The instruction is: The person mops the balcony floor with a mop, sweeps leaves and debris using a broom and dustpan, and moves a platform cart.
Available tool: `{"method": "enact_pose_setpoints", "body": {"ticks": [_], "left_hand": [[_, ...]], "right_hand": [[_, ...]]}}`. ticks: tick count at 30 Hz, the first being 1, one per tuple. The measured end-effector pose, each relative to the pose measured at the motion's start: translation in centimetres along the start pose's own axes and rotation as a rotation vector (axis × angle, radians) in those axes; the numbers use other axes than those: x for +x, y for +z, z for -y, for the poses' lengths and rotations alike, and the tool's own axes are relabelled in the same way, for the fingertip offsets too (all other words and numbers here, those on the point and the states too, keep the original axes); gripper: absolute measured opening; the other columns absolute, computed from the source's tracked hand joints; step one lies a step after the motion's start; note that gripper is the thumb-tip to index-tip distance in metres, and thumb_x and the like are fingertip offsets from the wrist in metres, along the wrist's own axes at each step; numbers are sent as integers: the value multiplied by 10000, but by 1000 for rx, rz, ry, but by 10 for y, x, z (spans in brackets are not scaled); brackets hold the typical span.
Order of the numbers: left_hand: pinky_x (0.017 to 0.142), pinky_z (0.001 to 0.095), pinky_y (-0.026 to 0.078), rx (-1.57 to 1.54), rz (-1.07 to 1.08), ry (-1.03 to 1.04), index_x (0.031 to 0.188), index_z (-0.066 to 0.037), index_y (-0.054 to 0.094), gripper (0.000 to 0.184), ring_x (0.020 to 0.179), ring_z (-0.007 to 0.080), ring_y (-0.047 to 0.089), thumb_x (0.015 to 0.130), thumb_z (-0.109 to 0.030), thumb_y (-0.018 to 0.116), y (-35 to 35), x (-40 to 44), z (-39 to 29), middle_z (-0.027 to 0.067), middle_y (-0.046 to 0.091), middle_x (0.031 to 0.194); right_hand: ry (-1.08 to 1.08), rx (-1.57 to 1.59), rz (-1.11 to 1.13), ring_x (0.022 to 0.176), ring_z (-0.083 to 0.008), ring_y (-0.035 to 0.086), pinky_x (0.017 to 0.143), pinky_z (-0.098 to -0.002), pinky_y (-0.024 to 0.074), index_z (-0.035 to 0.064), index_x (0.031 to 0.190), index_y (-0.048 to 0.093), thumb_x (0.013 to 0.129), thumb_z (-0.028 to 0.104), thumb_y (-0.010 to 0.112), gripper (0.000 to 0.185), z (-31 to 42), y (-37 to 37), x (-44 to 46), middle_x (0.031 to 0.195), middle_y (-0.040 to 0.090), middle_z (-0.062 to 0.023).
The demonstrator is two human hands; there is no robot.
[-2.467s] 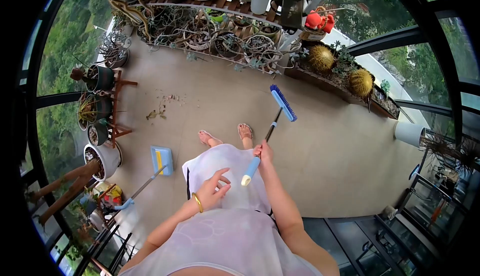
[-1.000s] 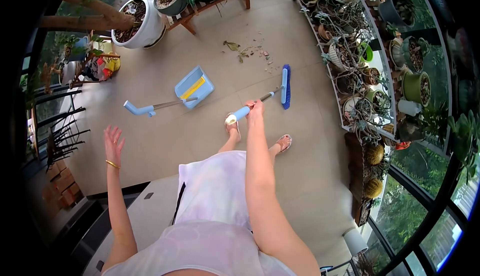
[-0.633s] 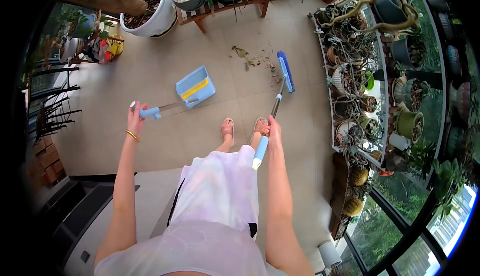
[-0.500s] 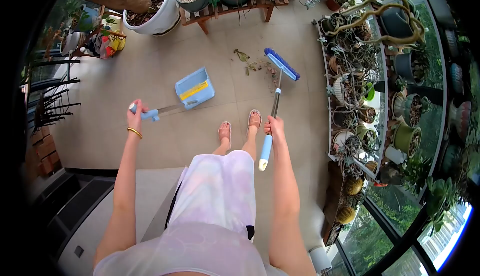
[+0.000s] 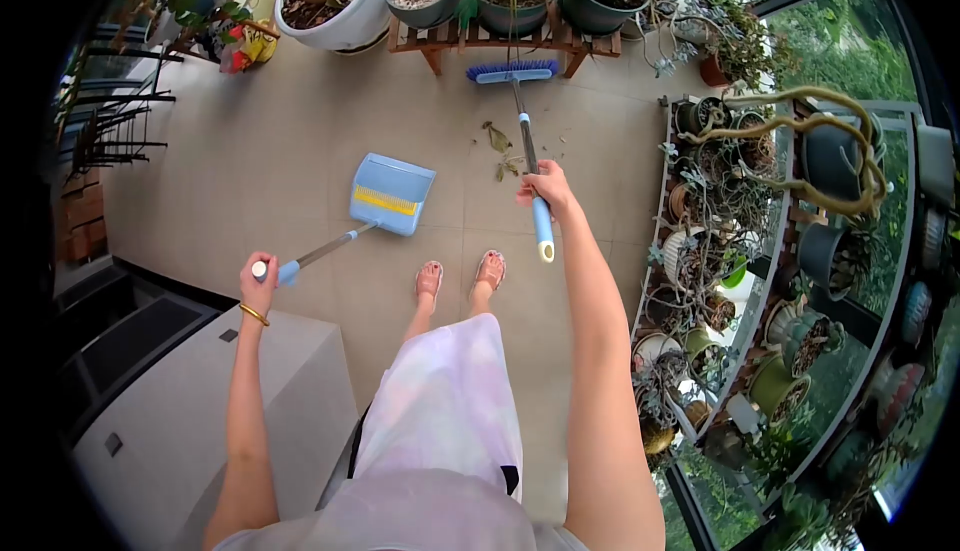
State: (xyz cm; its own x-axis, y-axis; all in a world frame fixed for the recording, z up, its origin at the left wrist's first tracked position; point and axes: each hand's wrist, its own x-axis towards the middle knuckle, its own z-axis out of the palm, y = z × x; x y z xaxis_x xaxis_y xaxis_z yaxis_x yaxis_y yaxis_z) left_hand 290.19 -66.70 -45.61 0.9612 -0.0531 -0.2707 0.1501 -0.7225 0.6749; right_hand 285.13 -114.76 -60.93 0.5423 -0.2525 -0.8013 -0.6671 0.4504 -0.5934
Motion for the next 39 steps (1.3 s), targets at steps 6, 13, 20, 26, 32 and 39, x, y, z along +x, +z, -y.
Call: {"method": "enact_pose_setpoints", "body": {"ticks": [6, 13, 20, 26, 32, 39], "left_hand": [[515, 265, 419, 194, 45, 85, 736, -20, 537, 115, 527, 128, 513, 775, -107, 602, 9, -27, -36, 77, 532, 592], [505, 252, 413, 180, 65, 174, 730, -20, 536, 116, 516, 124, 496, 771, -99, 610, 26, -42, -50, 70, 530, 576], [493, 259, 419, 171, 187, 199, 756, -23, 548, 102, 511, 144, 517, 772, -103, 609, 41, -52, -55, 82, 543, 586], [496, 275, 434, 141, 303, 302, 808, -39, 578, 71, 527, 188, 560, 765, -90, 605, 58, -58, -73, 99, 578, 629], [497, 287, 441, 123, 429, 480, 837, -54, 590, 75, 542, 233, 577, 765, -74, 591, 73, -61, -97, 102, 597, 656], [520, 319, 451, 160, 595, 596, 824, -62, 585, 59, 583, 266, 589, 775, -84, 558, 115, -34, -117, 118, 604, 686]], "right_hand": [[48, -958, -123, 726, -339, 618, 607, -395, 517, 46, 1168, 398, 858, 198, 412, 345, -63, -23, 30, 896, 585, -260], [-29, -1313, -187, 880, -397, 565, 783, -468, 447, 85, 1247, 381, 872, 259, 388, 414, -122, -93, -24, 921, 585, -248], [-25, -1481, -165, 817, -380, 582, 719, -457, 464, 67, 1237, 385, 869, 243, 400, 408, -148, -172, -107, 864, 595, -225], [92, -1482, -207, 830, -377, 581, 735, -449, 462, 43, 1201, 412, 861, 224, 423, 386, -172, -207, -181, 848, 598, -230], [-52, -1037, -306, 909, -396, 537, 778, -453, 431, 65, 1136, 494, 849, 203, 456, 321, -189, -221, -229, 938, 581, -231], [-101, -738, -452, 808, -382, 580, 691, -425, 463, 62, 1157, 487, 859, 180, 439, 324, -222, -182, -200, 876, 594, -230]]}}
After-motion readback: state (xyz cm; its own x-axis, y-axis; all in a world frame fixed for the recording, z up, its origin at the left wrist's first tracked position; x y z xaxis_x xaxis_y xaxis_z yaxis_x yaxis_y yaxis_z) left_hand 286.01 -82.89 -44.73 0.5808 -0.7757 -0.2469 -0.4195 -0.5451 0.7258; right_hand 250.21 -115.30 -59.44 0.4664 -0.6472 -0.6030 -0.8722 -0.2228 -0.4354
